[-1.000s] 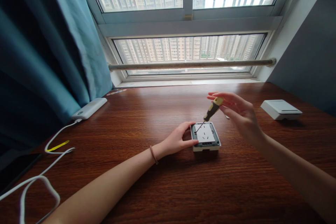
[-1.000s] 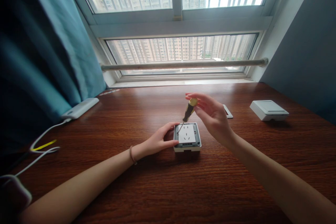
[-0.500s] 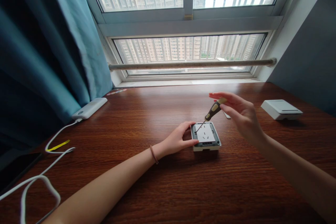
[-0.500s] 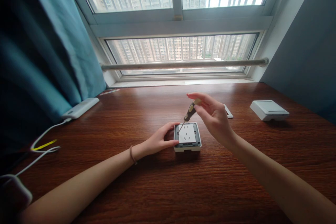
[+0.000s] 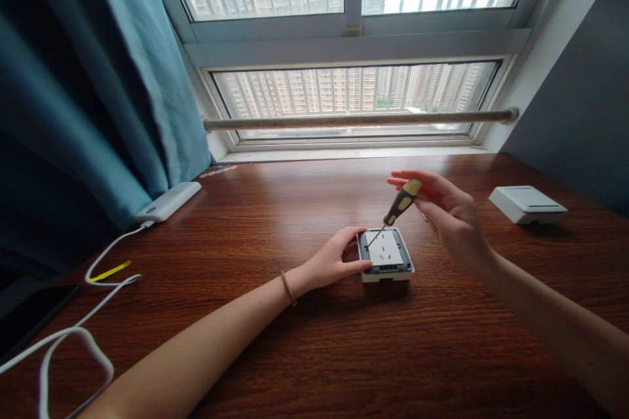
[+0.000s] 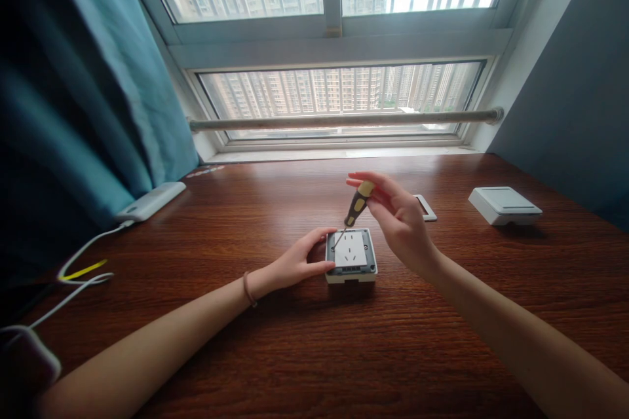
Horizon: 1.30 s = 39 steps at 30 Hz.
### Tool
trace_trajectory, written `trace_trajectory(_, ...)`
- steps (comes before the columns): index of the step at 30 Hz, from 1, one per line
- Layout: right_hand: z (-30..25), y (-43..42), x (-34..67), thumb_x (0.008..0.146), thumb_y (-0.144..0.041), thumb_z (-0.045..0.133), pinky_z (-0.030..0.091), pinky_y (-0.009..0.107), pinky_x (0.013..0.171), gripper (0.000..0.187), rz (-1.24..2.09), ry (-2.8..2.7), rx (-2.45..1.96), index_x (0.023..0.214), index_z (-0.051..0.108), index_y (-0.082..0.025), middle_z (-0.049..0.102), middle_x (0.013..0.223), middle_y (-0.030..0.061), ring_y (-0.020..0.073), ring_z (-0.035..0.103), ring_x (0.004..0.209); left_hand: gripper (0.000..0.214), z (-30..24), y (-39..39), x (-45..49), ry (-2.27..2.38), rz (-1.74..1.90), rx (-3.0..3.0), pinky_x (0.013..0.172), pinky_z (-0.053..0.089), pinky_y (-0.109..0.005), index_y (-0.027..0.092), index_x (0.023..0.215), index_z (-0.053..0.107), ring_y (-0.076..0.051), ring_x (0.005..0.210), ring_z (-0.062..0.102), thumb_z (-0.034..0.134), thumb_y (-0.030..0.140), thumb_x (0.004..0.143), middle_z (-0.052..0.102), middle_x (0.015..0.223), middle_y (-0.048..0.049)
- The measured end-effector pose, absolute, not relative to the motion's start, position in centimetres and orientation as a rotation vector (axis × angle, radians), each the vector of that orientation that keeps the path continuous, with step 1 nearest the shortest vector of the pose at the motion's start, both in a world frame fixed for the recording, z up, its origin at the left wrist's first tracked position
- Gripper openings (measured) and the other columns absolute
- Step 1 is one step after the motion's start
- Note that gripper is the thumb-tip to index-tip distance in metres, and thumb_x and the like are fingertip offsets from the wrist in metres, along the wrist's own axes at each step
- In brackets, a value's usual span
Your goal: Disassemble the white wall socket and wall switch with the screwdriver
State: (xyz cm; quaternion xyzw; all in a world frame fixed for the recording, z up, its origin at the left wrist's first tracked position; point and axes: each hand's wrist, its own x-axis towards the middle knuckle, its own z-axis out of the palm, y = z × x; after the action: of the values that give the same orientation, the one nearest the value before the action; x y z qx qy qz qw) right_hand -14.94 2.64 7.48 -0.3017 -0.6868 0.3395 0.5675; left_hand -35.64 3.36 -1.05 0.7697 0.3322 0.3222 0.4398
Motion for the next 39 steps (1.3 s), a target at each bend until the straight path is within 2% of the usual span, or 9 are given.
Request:
trace_trajectory(7,7.1,3.3,-14.9,0.076,-0.023,0.063,0.052,0.034,0.076,0.019,0.554,-1.602,-0.861,0.095,0.061,-0.025,0.058,0.089,0.0011,0.0161,0.059,0.082,0.058,-1.2,3.4,-35.7,0.822,0.808,1.885,0.099,0.038,-0.040,0.018,0.124,0.043,-0.024,0.114,0.048,0.066,0.030,0.072,0.048,0.125,-0.0122)
trace_trajectory(9,7.0,3.3,-15.0,0.079,-0.021,0.058,0.052,0.035,0.079,0.023,0.638,-1.577,-0.805,0.101,0.059,-0.026,0.059,0.094,0.0017,0.0169,0.060,0.086,0.057,-1.2,3.4,-35.7,0.820,0.809,1.884,0.100,0.038,-0.040,0.018,0.123,0.043,-0.024,0.114,0.048,0.066,0.030,0.073,0.048,0.125,-0.0121)
trace_trajectory(12,6.9,3.1,-15.1,0.084,-0.020,0.050,0.051,0.039,0.085,0.032,0.814,-1.546,-0.699,0.114,0.051,-0.029,0.056,0.112,0.0026,0.0192,0.060,0.097,0.057,-1.0,3.3,-35.7,0.822,0.801,1.876,0.100,0.037,-0.041,0.018,0.123,0.043,-0.024,0.114,0.048,0.066,0.030,0.073,0.048,0.124,-0.0120)
trace_trajectory(14,6.9,2.9,-15.1,0.085,-0.021,0.047,0.049,0.040,0.088,0.031,0.876,-1.548,-0.669,0.115,0.050,-0.030,0.054,0.117,0.0025,0.0204,0.058,0.102,0.057,-1.0,3.3,-35.6,0.826,0.799,1.871,0.101,0.037,-0.041,0.018,0.124,0.042,-0.024,0.114,0.048,0.066,0.031,0.073,0.048,0.124,-0.0122)
trace_trajectory(18,6.6,3.2,-15.1,0.081,-0.023,0.055,0.048,0.037,0.086,0.024,0.758,-1.571,-0.737,0.105,0.057,-0.028,0.059,0.102,0.0021,0.0182,0.058,0.096,0.057,-0.9,3.3,-35.6,0.811,0.800,1.888,0.101,0.036,-0.040,0.018,0.124,0.042,-0.023,0.114,0.048,0.065,0.030,0.074,0.048,0.124,-0.0121)
trace_trajectory(22,6.3,3.6,-15.1,0.070,-0.021,0.068,0.052,0.034,0.076,0.036,0.653,-1.551,-0.805,0.104,0.058,-0.028,0.059,0.083,-0.0015,0.0147,0.058,0.078,0.058,-1.1,3.4,-35.7,0.817,0.806,1.907,0.100,0.037,-0.039,0.018,0.124,0.042,-0.023,0.114,0.047,0.066,0.031,0.073,0.047,0.125,-0.0126)
trace_trajectory(29,6.9,2.9,-15.2,0.079,-0.011,0.056,0.049,0.037,0.091,0.034,0.749,-1.572,-0.669,0.110,0.056,-0.027,0.062,0.108,0.0013,0.0176,0.059,0.099,0.058,-1.1,3.4,-35.7,0.815,0.800,1.908,0.100,0.037,-0.038,0.017,0.124,0.041,-0.023,0.114,0.047,0.065,0.031,0.074,0.048,0.125,-0.0126)
trace_trajectory(33,7.1,2.7,-15.2,0.081,-0.013,0.054,0.051,0.038,0.089,0.033,0.805,-1.607,-0.667,0.111,0.055,-0.027,0.060,0.113,0.0019,0.0185,0.060,0.099,0.058,-1.0,3.4,-35.7,0.813,0.802,1.913,0.101,0.036,-0.038,0.017,0.125,0.041,-0.022,0.115,0.047,0.065,0.030,0.074,0.047,0.125,-0.0124)
trace_trajectory(39,6.8,3.5,-15.1,0.067,-0.013,0.070,0.051,0.037,0.086,0.029,0.626,-1.522,-0.718,0.092,0.060,-0.024,0.063,0.088,-0.0016,0.0163,0.061,0.087,0.058,-1.2,3.4,-35.7,0.823,0.789,1.912,0.100,0.038,-0.038,0.018,0.125,0.041,-0.023,0.114,0.047,0.065,0.031,0.073,0.047,0.126,-0.0128)
